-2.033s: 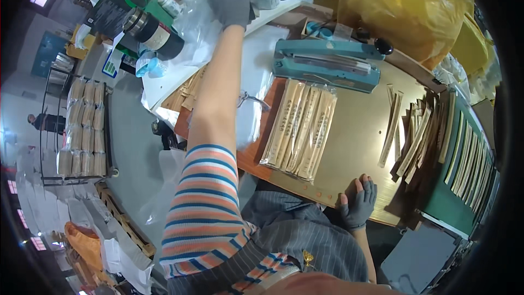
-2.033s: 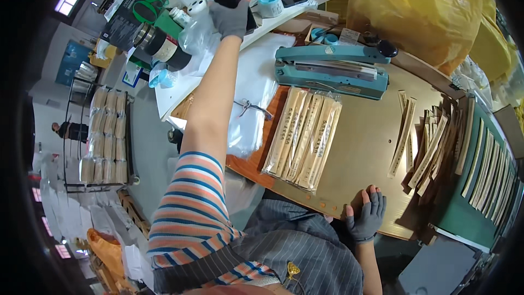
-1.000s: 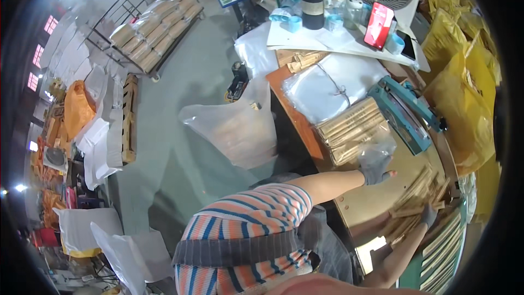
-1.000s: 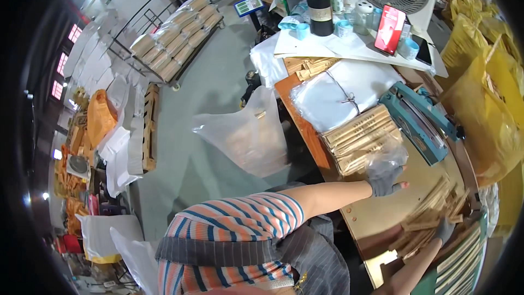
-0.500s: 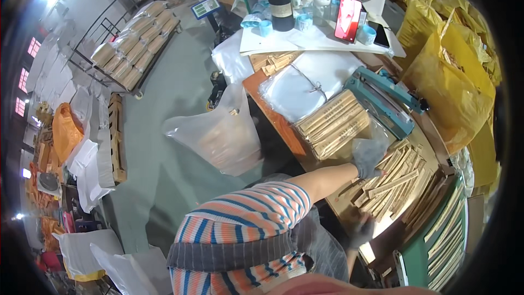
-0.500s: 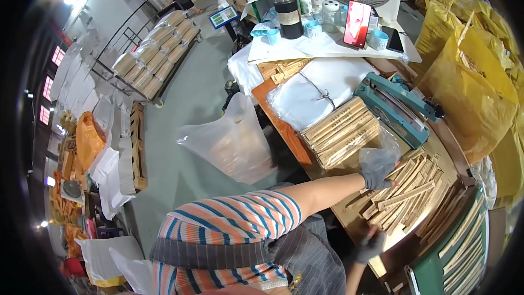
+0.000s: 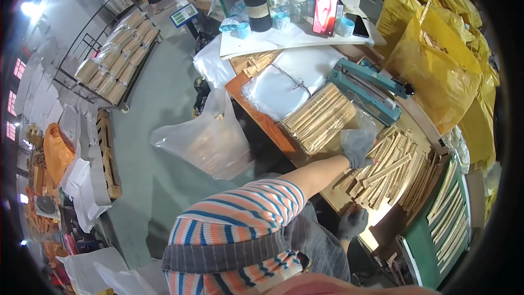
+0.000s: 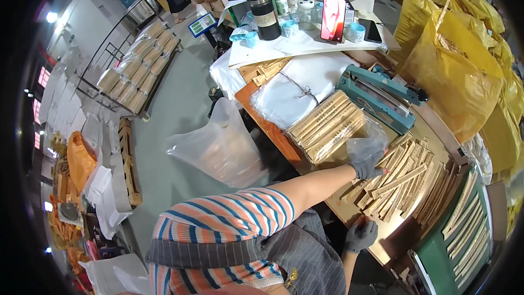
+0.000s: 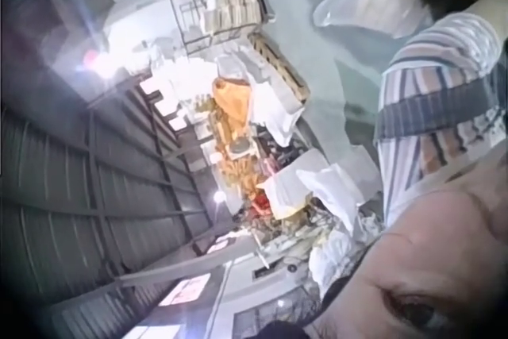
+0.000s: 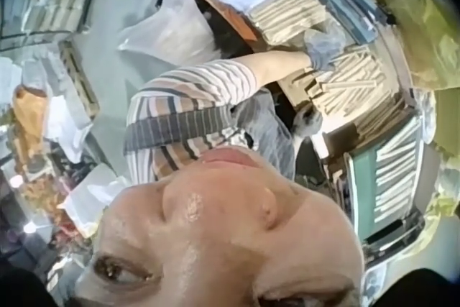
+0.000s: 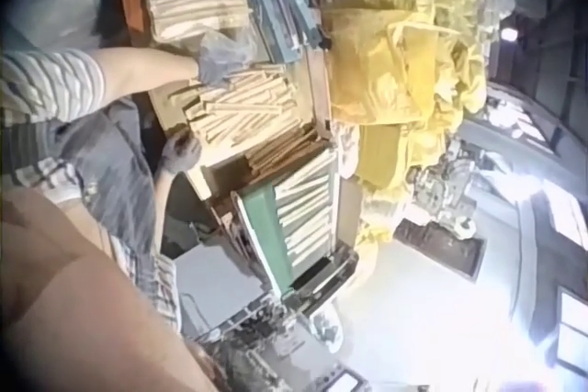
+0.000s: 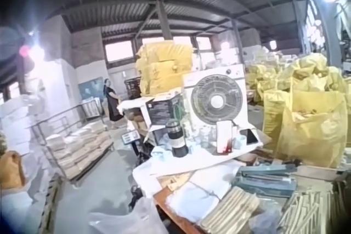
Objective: Organizing bundles of wooden sticks, placing them into plastic bags, and sealing the bags using a heat sealer.
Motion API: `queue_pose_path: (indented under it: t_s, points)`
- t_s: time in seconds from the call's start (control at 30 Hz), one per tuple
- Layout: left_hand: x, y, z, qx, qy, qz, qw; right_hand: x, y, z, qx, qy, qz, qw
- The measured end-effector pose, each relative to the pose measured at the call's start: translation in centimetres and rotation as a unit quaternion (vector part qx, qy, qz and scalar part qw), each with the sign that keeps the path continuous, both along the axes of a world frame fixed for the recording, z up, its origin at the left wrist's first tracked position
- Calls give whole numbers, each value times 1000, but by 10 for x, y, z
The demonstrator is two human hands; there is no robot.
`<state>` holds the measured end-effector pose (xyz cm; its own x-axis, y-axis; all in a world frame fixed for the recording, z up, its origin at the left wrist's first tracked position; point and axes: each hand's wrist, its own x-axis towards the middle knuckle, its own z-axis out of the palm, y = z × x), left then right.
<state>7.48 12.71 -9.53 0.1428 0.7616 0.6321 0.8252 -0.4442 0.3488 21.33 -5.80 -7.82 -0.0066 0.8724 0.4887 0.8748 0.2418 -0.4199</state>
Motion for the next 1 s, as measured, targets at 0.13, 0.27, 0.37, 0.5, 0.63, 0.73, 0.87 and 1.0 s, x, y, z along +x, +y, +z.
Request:
queue_pose_path:
  t_s: [0.13,0.27,0.37,0.5,0.63,0.73,0.87,1.0]
  points:
    - [-4,0,1,-67,-9,-7,998,-5,-1,1,2,0,-14,1000]
    - [-1,8,10,-153,44,-22,987,-3,-6,3,24,-4,-33,999]
    - [-17,10,34,-223,189,5,956,-6,7,5,-9,5,-21,1000]
    - [-7,17,10,-314,111,-62,941,7,4,7,17,51,-24,998]
    - [7,13,16,-327,-104,-125,931,30,15,39,47,204,-22,978]
    - [12,6,15,-288,-37,-157,944,112,45,125,240,33,-103,965]
    - [-16,27,-23,-279,-102,-172,939,235,107,152,100,-16,-324,941]
    - [-10,17,-43,-198,26,-72,977,382,99,127,-134,20,-554,821]
